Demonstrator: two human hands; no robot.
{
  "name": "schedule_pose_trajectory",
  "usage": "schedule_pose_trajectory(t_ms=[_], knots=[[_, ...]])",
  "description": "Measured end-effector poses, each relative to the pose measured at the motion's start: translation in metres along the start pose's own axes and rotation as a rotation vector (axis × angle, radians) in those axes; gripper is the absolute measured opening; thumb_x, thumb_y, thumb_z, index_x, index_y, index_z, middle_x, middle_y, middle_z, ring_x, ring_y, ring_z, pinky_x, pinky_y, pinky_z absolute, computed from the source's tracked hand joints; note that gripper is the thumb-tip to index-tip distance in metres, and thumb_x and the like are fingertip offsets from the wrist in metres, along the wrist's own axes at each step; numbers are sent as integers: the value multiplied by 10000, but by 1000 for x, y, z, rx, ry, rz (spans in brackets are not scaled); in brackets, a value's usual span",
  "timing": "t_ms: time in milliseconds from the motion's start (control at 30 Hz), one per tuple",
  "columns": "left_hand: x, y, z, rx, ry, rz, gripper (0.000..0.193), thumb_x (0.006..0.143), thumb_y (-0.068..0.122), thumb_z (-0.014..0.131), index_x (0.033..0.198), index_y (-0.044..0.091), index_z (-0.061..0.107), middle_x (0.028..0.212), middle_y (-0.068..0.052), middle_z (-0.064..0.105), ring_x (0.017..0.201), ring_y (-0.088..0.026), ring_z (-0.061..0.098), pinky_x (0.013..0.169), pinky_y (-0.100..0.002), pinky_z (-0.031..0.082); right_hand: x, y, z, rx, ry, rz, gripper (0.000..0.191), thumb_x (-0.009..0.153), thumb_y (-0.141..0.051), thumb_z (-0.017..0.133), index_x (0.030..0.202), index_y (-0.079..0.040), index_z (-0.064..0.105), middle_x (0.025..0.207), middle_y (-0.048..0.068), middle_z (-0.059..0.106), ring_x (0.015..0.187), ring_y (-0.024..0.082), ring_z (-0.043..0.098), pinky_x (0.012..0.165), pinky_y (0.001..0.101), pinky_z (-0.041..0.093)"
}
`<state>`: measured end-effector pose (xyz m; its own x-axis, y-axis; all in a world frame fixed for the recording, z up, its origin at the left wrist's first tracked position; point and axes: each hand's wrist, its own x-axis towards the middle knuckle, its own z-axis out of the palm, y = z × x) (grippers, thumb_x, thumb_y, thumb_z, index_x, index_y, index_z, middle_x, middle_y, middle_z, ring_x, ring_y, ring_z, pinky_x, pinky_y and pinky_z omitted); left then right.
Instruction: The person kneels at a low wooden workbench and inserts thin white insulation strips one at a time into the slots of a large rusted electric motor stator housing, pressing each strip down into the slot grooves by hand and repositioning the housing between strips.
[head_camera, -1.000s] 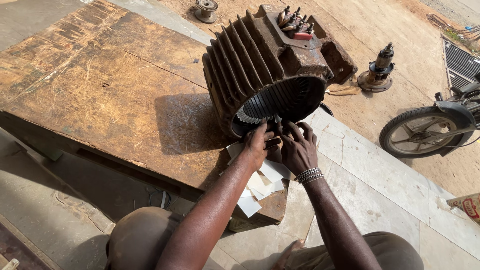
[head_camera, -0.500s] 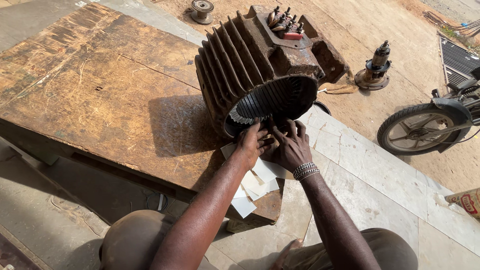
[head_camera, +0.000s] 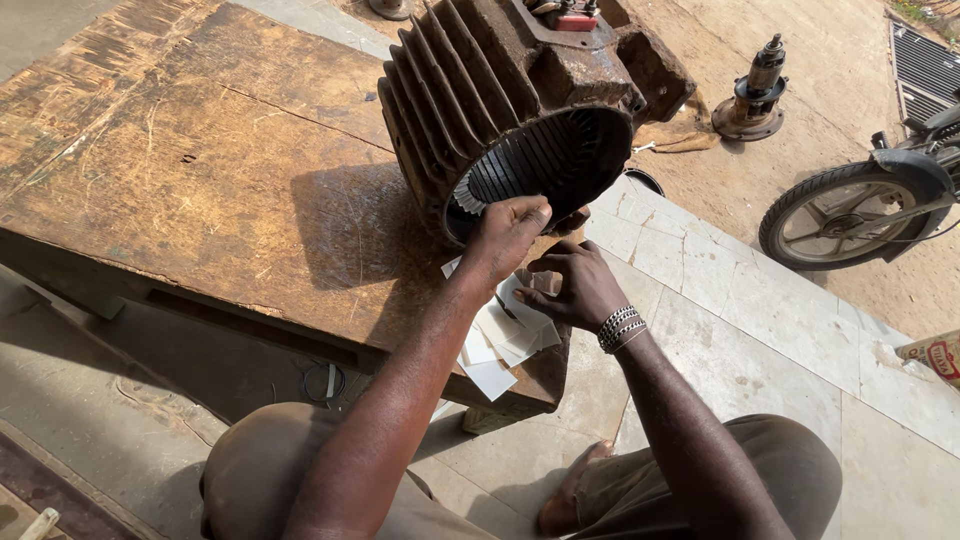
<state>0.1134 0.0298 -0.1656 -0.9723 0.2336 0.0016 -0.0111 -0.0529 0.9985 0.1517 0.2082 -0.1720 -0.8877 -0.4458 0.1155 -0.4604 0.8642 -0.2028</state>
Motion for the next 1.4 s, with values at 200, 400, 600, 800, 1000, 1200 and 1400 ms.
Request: schedule_pose_trajectory(t_ms=[200,400,600,800,1000,1200,1400], knots=[[-19,40,-13,33,-69,57,502,996,355,601,1402,61,608,1301,-116,714,1190,-164,671,1013,-341,547,20,-32,36,-122,307,110,440,775,-497,821,1075,-175,803,1102,74,738,966,272,669,829,447,526],[-33,62,-32,104,-107,227,413,995,263,654,1359,69,643,1186,-112,772,1100,-189,731,959,-343,606,17,-36,16,160,8,263,581,739,-542,876,1079,-82,771,1025,69,784,923,229,757,875,373,590],[-51,91,-42,574,-63,377,273,961,115,661,1207,159,770,1188,-62,780,1086,-134,733,982,-332,593,4,-13,-27,1079,1,57,592,793,-334,884,1251,2,719,1129,117,780,1020,190,747,915,357,628],[-59,101,-39,561,-316,204,216,872,114,770,1069,196,807,1014,-15,814,914,-116,779,866,-299,637,-6,14,-44,1291,-56,-200,565,856,-248,876,1294,56,690,1190,165,754,1144,231,722,1040,419,586],[-46,75,-30,547,-295,480,194,807,43,827,965,154,816,882,-29,814,833,-105,793,771,-257,670,-11,16,-47,1179,-27,-246,611,822,-203,866,1346,10,636,1278,142,714,1179,213,696,1054,404,569],[-34,48,-31,563,-301,600,345,739,-105,726,953,146,826,891,-41,812,835,-134,791,780,-293,680,-13,15,-39,1080,80,-199,536,811,-120,876,1288,25,679,1251,149,733,1190,220,704,1080,391,573],[-27,29,-31,472,-291,544,207,811,15,816,977,138,812,933,-36,813,875,-131,784,800,-281,660,-11,22,-33,882,172,-134,413,809,-191,891,1173,-39,771,1098,80,792,1028,161,729,890,307,580]])
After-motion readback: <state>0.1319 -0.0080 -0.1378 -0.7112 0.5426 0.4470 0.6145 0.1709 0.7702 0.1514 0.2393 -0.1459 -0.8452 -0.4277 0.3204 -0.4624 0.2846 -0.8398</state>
